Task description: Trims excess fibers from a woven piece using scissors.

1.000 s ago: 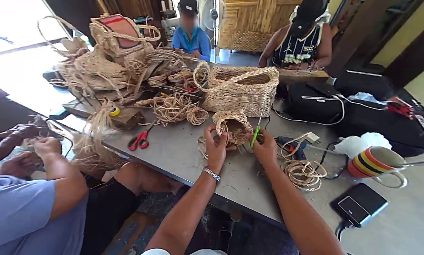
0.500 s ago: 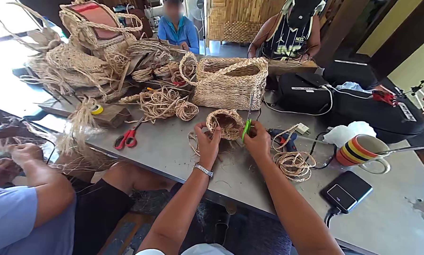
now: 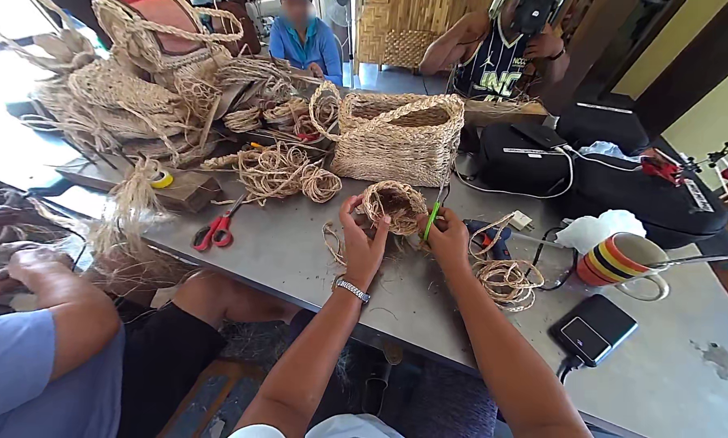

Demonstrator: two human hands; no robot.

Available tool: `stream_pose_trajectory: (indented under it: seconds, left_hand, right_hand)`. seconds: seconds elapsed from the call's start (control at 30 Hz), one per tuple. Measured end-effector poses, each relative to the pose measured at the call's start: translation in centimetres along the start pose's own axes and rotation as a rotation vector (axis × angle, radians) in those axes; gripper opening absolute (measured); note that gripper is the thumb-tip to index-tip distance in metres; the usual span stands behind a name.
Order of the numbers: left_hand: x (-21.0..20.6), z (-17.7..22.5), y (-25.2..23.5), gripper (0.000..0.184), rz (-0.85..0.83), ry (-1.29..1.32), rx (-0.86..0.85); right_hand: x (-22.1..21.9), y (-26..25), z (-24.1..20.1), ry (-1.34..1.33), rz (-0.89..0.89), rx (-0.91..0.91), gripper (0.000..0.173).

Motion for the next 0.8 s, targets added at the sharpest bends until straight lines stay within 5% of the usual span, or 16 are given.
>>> stream_pose_trajectory:
  seconds: [0.23, 0.47, 0.6, 0.73, 0.8]
  left_hand:
    - [-0.3, 0.4, 0.0, 0.101, -0.079, 0.176, 0.112]
    - [0.1, 2.0, -0.4, 0.082, -0.051, 0.06, -0.132]
    - [0.1, 1.2, -1.4, 0.054, -0.012, -0.049, -0.081]
    - [0.2, 1.6, -3.2, 0.045, -0.075, -0.141, -0.01]
    - [0.0, 1.9, -4.4, 0.043, -0.111, -0.134, 0.008]
  right_hand:
    - [-1.3, 0.8, -0.3, -0.254, -0.016, -0.132, 0.034]
    - [-3.4, 2.9, -1.6, -0.566, -0.189, -0.301, 0.017]
    - [-3.4, 2.8, -2.1, -0.405, -0.384, -0.261, 0.029]
    - [-1.4, 1.4, -2.1, -0.362, -0.372, -0.173, 0.037]
    - [0.1, 0.4, -1.8, -0.389, -0.516, -0.179, 0.044]
Point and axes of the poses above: each hand's wrist, its own y-axis away from the middle knuckle, its own x-axis out of the back of the hand, z = x × y, the point moved 3 cm from there along -y, towards the middle knuckle, and after that the axes turned 7 degrees about z, right-handed, at the moved point
